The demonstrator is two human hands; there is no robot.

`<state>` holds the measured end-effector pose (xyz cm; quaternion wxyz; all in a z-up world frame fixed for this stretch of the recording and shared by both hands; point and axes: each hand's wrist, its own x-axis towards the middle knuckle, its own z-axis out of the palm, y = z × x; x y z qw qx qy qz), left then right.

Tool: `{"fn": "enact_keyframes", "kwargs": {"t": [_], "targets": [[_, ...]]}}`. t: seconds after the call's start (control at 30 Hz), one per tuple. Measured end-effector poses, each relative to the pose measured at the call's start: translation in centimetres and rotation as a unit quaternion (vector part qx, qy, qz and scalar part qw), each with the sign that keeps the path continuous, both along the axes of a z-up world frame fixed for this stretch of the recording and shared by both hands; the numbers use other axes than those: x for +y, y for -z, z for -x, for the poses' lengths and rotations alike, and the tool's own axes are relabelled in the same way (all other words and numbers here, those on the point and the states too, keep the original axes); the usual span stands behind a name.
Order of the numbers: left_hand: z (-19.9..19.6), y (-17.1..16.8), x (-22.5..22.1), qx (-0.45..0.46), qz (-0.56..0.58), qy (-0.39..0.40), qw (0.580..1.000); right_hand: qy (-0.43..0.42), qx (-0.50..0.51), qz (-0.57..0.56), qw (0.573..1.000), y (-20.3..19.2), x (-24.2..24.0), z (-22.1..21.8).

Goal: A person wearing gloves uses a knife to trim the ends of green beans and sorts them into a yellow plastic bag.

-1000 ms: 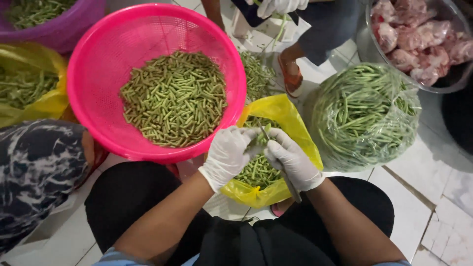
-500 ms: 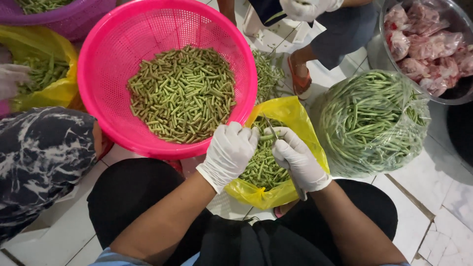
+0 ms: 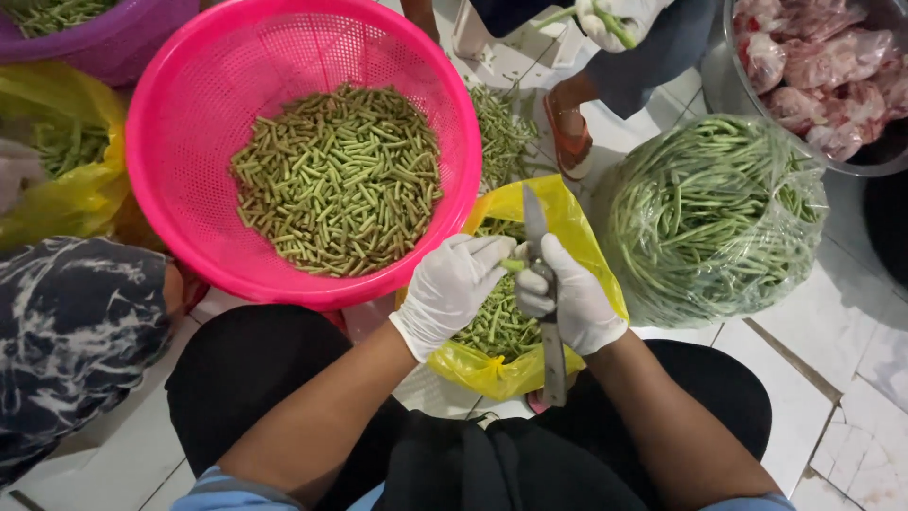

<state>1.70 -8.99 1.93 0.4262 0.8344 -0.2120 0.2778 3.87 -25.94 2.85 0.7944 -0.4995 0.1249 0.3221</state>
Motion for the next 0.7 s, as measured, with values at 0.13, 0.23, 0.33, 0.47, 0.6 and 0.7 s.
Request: {"fn": "enact_keyframes", "kwargs": {"t": [0.13,0.23,0.33,0.47,0.6,0.7], "targets": [[0.3,-2.5,0.4,0.177,0.308,0.124,0.926,0.026,0.004,-0.008,1.000,0.5,-1.9,-1.6],[0.3,-3.5,1.3,0.183,0.380,0.079,0.903,0.067,-0.010,0.026,0.997,3.0,-4.5,-3.2],[0.2,-5.9,2.9,0.214,0.391,0.029,0.895,0.098,0.024,0.050,0.994,5.7,-6.8,-4.1],[0.3,-6.7,4.2,0.238,0.452,-0.017,0.859,0.071,0.023,0.139,0.988,5.5,-6.7,-2.8],[0.3,-6.4,3.2,0.359,0.527,0.002,0.770,-0.029,-0.001,0.184,0.982,6.6,-7.0,-0.8],[0.6,-6.9,2.3,0.523,0.435,0.010,0.733,-0.041,-0.130,0.125,0.983,1.0,-4.8,0.2]]}}
